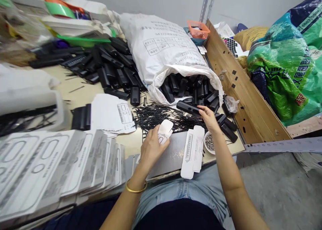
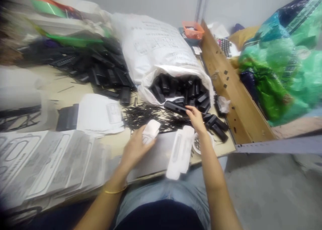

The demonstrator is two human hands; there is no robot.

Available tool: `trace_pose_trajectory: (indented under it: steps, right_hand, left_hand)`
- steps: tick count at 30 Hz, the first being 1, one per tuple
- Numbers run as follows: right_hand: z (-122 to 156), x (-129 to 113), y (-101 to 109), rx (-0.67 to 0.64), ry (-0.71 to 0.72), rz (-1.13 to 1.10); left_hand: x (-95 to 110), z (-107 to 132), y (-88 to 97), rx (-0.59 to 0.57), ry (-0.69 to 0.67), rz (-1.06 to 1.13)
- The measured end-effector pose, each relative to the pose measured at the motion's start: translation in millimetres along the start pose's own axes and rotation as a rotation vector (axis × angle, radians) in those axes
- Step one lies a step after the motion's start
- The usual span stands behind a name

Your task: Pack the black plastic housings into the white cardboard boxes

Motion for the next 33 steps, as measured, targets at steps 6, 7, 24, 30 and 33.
trace_pose_trajectory:
  steps: [6,7,24,30,33]
  right_hand:
    - [38,-34,-28,-0.480,0.157,0.145]
    - [35,-25,-32,-0.407,0.135,0.216]
    - [50,-60,13,0.213,-0.057,-0.366]
    - [83,-77,-17,-0.043,0.166,-0.023]
    - [84,-57,-14,0.070,0.039,-0.145]
  left_hand:
    - [38,8,-22.4,-0.139,-0.251,0.085]
    - [35,8,-19.5,-0.106,-0.221,0.122]
    - [57,12,-11.1,0.097,-0.191,0.345]
    - [53,17,-9.2,0.139,-0.203,0.403]
    - [56,23,-6.7,0.154,-0.289,0.433]
Point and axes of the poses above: each hand's wrist, its own z-axis away from the middle knuckle, its own y-axis out of the back of the hand, x = y × z, the point moved 9 cm from there along -z, towards the middle knuckle, and after that the axes turned 13 degrees about x, right-handed, at the moved point
